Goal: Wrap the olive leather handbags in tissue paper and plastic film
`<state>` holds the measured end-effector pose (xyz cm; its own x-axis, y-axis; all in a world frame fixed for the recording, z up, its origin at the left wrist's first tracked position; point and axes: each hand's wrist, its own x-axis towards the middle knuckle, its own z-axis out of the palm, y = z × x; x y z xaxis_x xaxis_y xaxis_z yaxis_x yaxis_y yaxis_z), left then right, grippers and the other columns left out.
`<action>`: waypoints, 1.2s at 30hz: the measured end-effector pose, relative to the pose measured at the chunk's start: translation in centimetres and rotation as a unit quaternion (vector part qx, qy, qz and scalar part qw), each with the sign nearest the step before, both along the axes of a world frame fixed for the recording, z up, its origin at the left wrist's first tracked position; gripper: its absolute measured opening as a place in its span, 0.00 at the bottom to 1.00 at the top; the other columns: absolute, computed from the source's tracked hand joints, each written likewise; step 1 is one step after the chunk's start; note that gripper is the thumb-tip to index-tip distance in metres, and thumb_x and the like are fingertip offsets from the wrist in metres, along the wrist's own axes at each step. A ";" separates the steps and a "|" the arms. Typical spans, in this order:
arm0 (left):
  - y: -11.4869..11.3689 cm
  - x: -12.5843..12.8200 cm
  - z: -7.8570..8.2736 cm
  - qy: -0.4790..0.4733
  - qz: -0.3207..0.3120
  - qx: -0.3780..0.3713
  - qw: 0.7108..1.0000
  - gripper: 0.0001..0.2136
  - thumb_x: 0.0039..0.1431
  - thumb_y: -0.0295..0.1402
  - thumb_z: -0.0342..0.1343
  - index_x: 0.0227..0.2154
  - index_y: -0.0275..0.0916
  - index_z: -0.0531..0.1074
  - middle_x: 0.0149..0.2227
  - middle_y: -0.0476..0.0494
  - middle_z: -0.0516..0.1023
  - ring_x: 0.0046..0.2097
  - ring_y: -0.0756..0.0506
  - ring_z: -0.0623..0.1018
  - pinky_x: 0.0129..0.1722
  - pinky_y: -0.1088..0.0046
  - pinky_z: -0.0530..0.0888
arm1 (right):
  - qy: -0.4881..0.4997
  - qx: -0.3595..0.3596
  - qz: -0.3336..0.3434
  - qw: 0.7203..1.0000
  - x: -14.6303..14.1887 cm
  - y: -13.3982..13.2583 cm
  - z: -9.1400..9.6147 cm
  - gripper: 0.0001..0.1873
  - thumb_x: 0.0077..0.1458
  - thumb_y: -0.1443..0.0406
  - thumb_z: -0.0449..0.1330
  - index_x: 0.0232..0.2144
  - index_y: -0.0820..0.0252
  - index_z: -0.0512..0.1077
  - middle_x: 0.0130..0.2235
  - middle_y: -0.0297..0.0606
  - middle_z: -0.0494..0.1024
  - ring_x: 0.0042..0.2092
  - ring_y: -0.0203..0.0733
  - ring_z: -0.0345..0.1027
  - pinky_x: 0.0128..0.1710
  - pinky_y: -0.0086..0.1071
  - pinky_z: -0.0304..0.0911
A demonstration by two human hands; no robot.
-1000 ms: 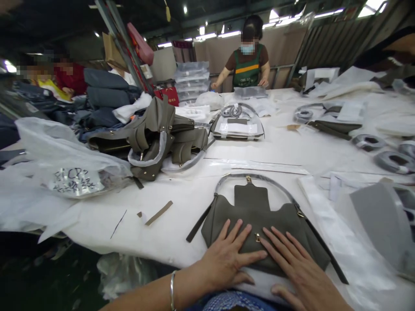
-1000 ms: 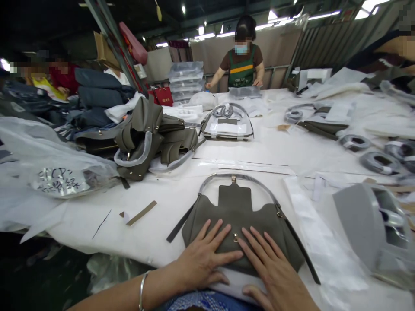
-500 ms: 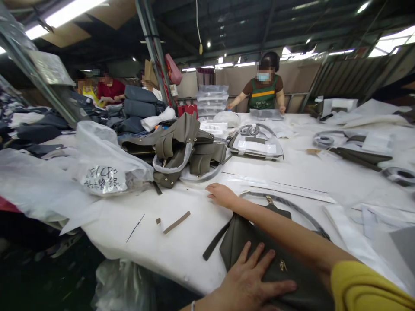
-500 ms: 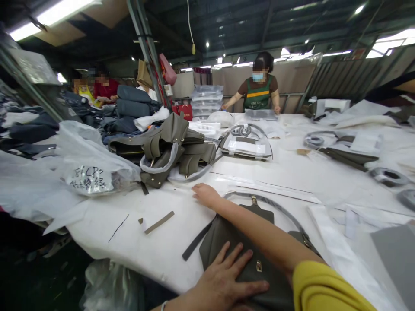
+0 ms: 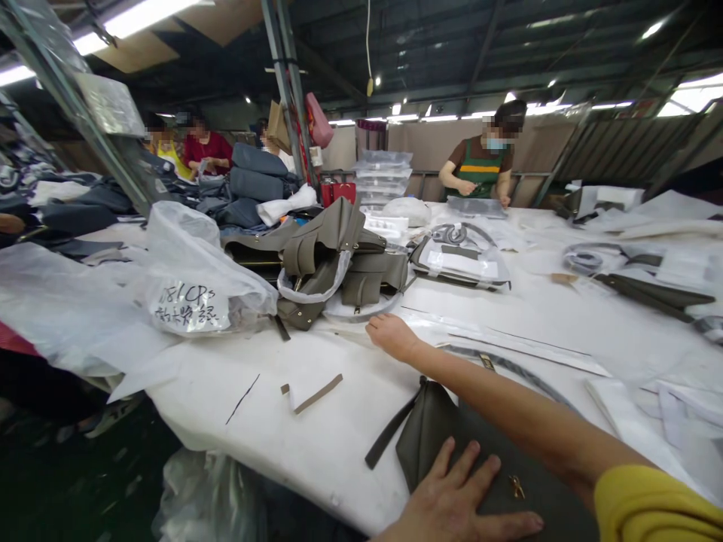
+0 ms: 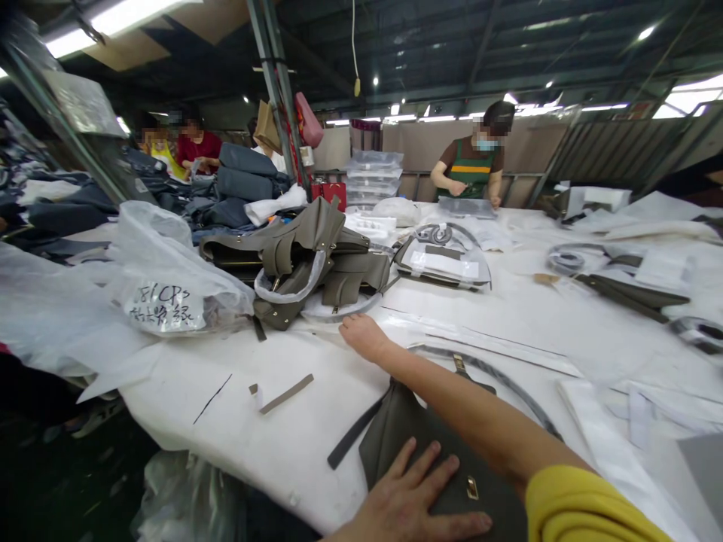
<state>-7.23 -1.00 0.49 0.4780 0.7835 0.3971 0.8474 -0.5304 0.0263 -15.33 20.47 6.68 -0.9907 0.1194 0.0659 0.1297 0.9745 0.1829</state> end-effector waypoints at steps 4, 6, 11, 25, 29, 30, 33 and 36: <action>-0.5 -0.5 1.4 -0.030 -0.016 -0.039 0.999 0.30 0.67 0.50 0.45 0.69 0.57 0.44 0.70 0.40 0.53 0.70 0.35 0.56 0.64 0.51 0.61 | 0.012 0.020 0.022 0.999 2.2 -1.0 2.0 0.10 0.64 0.72 0.51 0.40 0.69 0.72 0.40 0.49 0.75 0.43 0.47 0.66 0.42 0.38 0.59; -0.6 -0.5 1.9 -0.045 -0.017 -0.060 0.997 0.29 0.68 0.50 0.44 0.68 0.57 0.45 0.70 0.41 0.53 0.70 0.35 0.54 0.65 0.51 0.60 | 0.015 0.029 0.027 0.999 4.3 -1.6 3.2 0.10 0.64 0.72 0.51 0.39 0.68 0.72 0.39 0.48 0.75 0.42 0.46 0.66 0.41 0.37 0.58; -0.8 -0.2 2.5 -0.059 -0.007 -0.093 0.994 0.28 0.68 0.49 0.44 0.68 0.59 0.47 0.71 0.42 0.53 0.70 0.36 0.54 0.66 0.50 0.57 | 0.035 0.064 0.054 0.996 13.4 -3.1 6.5 0.08 0.61 0.74 0.53 0.35 0.63 0.71 0.37 0.43 0.75 0.39 0.45 0.65 0.40 0.36 0.59; -0.4 0.9 1.6 -0.059 0.005 -0.134 0.989 0.34 0.62 0.45 0.58 0.67 0.60 0.49 0.63 0.42 0.64 0.64 0.37 0.64 0.64 0.51 0.59 | 0.025 -0.139 -0.170 0.975 31.6 -9.3 7.9 0.14 0.62 0.56 0.57 0.41 0.57 0.77 0.42 0.43 0.81 0.45 0.48 0.74 0.48 0.41 0.66; -0.4 1.0 1.5 -0.033 0.007 -0.131 0.991 0.30 0.62 0.47 0.56 0.66 0.56 0.56 0.63 0.39 0.64 0.64 0.36 0.63 0.64 0.49 0.59 | 0.036 -0.182 -0.151 0.971 29.0 -9.4 4.0 0.43 0.55 0.47 0.62 0.66 0.61 0.58 0.68 0.55 0.57 0.68 0.60 0.51 0.65 0.53 0.51; -0.4 1.0 1.4 -0.026 0.009 -0.132 0.991 0.29 0.62 0.47 0.57 0.65 0.55 0.58 0.63 0.39 0.65 0.64 0.36 0.64 0.64 0.49 0.59 | 0.019 -0.197 -0.155 0.968 28.6 -9.4 3.0 0.47 0.55 0.47 0.63 0.68 0.62 0.54 0.69 0.57 0.52 0.69 0.61 0.47 0.65 0.54 0.49; -0.4 1.0 1.4 -0.015 0.008 -0.128 0.992 0.30 0.61 0.47 0.58 0.64 0.54 0.59 0.63 0.39 0.65 0.64 0.36 0.63 0.64 0.49 0.58 | -0.019 -0.226 -0.170 0.959 27.9 -9.2 0.9 0.40 0.61 0.53 0.59 0.68 0.63 0.54 0.69 0.57 0.53 0.69 0.59 0.47 0.66 0.52 0.50; -0.3 1.1 1.7 -0.008 0.007 -0.122 0.992 0.31 0.61 0.46 0.59 0.66 0.57 0.56 0.64 0.40 0.64 0.65 0.36 0.62 0.64 0.49 0.58 | -0.030 -0.213 -0.148 0.965 27.9 -8.7 0.5 0.28 0.67 0.59 0.52 0.65 0.64 0.60 0.67 0.55 0.59 0.68 0.55 0.52 0.65 0.51 0.53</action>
<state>-6.11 -1.29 2.20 0.4609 0.8642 0.2017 0.8535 -0.4939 0.1660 12.55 11.78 7.15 -0.9093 0.4017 -0.1085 0.4160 0.8847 -0.2105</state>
